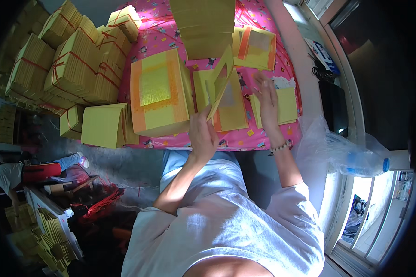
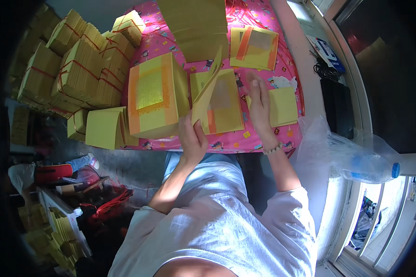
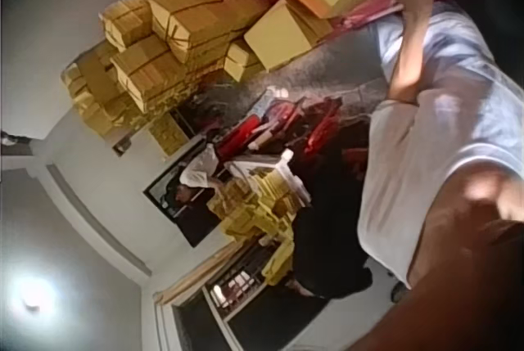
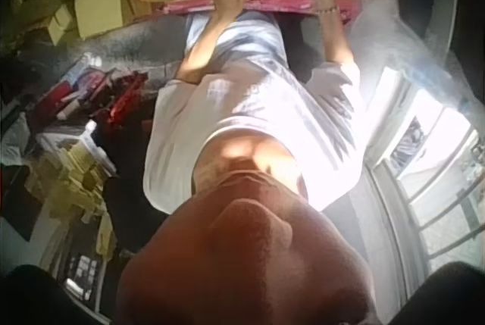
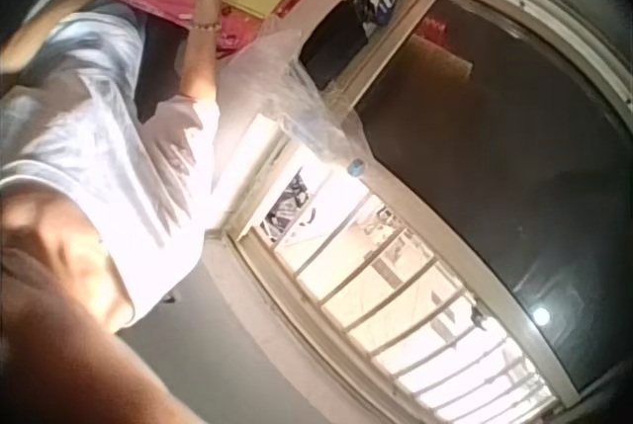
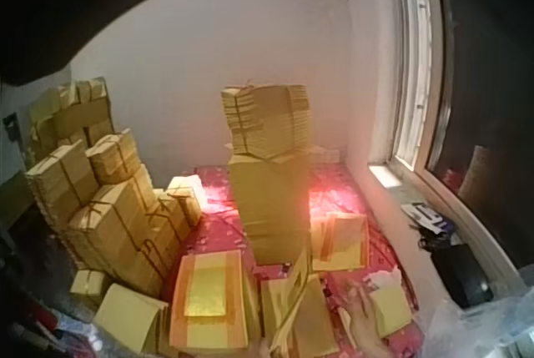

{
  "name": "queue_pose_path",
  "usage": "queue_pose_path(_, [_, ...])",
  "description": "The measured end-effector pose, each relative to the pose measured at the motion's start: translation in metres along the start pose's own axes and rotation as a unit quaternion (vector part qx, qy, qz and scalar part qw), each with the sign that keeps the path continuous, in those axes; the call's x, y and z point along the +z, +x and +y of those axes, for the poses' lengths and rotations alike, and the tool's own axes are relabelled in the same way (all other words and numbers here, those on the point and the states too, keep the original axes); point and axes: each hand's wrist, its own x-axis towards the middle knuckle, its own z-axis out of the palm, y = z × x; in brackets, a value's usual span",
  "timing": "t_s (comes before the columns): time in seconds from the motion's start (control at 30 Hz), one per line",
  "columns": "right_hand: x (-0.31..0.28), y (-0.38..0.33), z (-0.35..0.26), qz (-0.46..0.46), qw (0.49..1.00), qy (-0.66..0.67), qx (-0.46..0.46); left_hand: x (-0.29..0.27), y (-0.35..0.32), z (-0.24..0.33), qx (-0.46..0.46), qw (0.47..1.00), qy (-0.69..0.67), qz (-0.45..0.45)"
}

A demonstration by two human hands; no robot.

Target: The person repeatedly picks up a yellow paper sheet and inserts it into a yellow paper pack with a clear window. The person then places the completed pack onto a stack on the table. The task involves repetitive manual assembly of paper products.

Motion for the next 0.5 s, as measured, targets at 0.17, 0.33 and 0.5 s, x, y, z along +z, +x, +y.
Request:
queue_pose_path(0.17, [0.021,0.034,0.026,-0.019,0.995,0.067,0.071,0.019,-0.033,-0.013,-0.026,0.993,-0.101,0.054])
queue_pose_path(0.33, [0.028,0.061,0.051,-0.015,0.992,0.084,0.088,0.022,-0.045,-0.025,0.012,0.994,-0.093,0.062])
queue_pose_path(0.5, [0.021,0.071,0.065,-0.043,0.983,0.128,0.126,0.017,-0.047,-0.034,0.040,0.996,-0.068,0.038])
